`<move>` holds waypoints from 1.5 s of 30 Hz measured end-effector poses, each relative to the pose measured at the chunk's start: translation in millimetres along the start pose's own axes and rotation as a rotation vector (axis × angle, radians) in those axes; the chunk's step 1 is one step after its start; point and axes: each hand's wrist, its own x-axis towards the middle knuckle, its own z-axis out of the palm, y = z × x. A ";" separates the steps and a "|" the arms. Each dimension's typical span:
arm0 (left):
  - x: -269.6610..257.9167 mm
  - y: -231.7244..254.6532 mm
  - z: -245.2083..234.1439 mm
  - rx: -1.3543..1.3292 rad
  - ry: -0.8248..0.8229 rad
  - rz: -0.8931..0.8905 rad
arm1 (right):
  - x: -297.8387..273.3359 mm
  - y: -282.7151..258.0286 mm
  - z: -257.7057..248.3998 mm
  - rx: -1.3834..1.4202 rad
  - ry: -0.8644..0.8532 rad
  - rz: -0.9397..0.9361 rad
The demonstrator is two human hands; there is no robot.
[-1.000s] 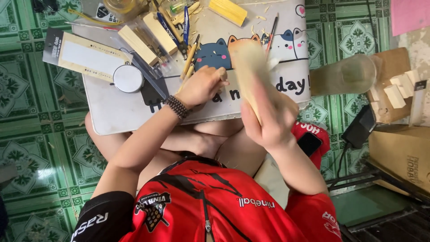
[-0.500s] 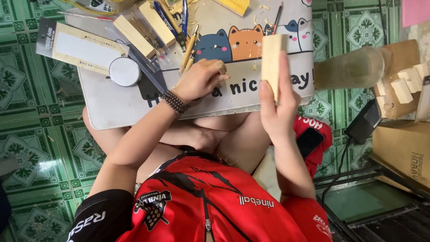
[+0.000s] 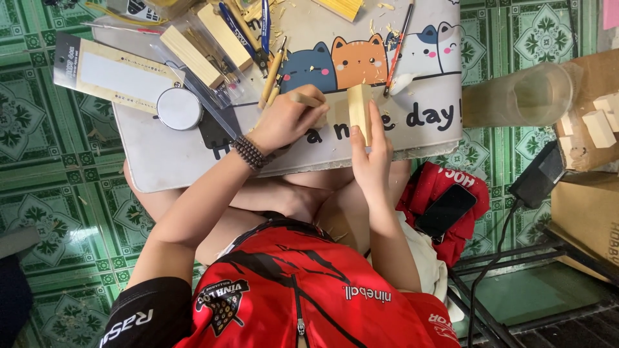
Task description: The person carves and shapes a piece of wood using a wood carving knife. They use a sandpaper block to smooth the surfaces of various wooden pieces and then use a small carving tool to detail the end of a wooden block.
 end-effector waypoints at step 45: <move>2.5 -12.5 18.9 0.243 -0.156 0.115 | 40.3 -122.3 -58.0 -0.430 0.042 -0.772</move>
